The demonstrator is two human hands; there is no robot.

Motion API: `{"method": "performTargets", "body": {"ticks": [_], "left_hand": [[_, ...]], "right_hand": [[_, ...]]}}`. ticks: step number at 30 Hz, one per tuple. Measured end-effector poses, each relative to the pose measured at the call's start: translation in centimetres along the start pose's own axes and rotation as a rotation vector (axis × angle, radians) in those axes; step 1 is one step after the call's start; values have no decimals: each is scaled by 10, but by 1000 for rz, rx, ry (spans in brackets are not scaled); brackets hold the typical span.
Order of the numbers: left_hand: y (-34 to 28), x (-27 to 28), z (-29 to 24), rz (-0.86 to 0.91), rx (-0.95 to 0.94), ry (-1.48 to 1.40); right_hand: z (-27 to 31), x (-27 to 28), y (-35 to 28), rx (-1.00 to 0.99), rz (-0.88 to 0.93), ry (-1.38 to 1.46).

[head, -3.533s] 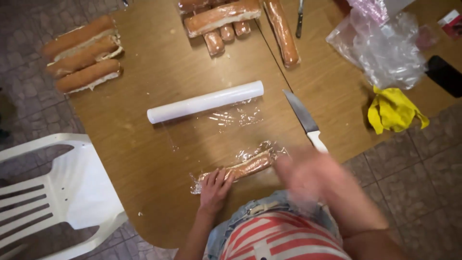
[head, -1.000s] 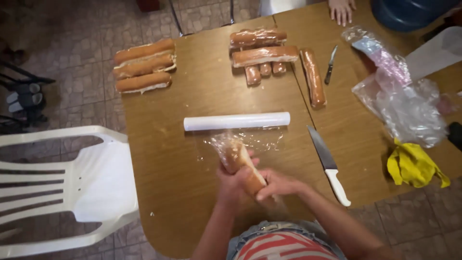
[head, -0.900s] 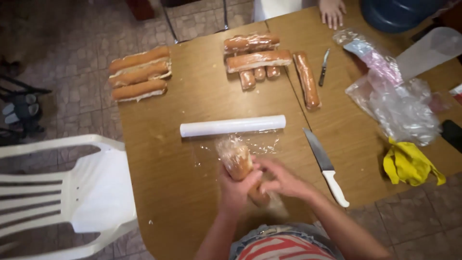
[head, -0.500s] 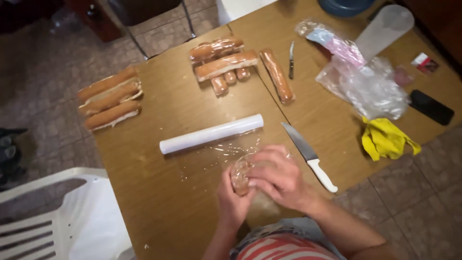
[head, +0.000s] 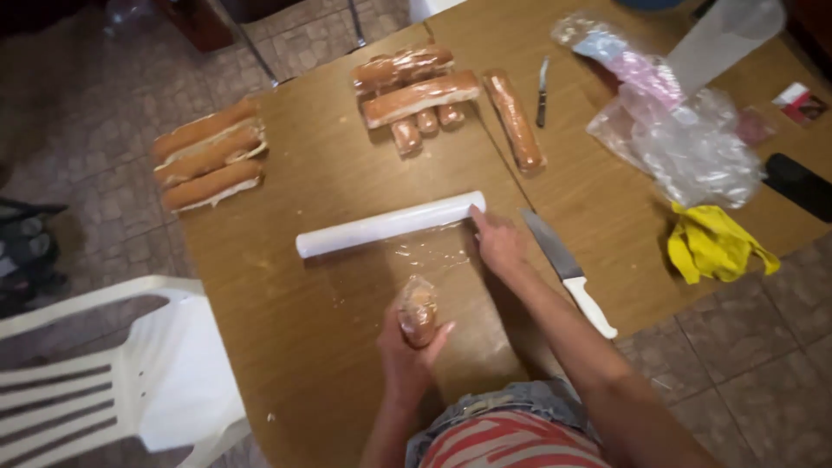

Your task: The person is wrapping individual bread rolls in plastic wrap on a wooden table, using a knife to cut the wrap when needed.

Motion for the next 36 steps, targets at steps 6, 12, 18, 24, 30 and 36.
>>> {"method": "performTargets", "body": {"ticks": [6, 12, 18, 24, 30, 36], "left_hand": [[3, -4, 10, -59, -4, -7], [7, -6, 10, 76, -178, 58], [5, -17, 17, 110, -288, 61], [5, -13, 18, 167, -272, 171], [6, -9, 17, 131, -314, 60], [3, -15, 35, 54, -361, 38]], "right_hand": [[53, 63, -17, 73, -120, 433], [117, 204, -57, 313, -355, 1026], [122, 225, -50, 670, -280, 607], [118, 212, -53, 654, -227, 753], [108, 224, -57, 551, -324, 793], [102, 204, -61, 500, -337, 773]]}}
Point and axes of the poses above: each hand's wrist, its own y-axis towards the middle knuckle, its own x-axis out of the back of the hand, z = x × y, the point moved 1 cm from there along y, towards the middle knuckle, and after that the axes turned 15 degrees about -z, right-handed, at the moved point
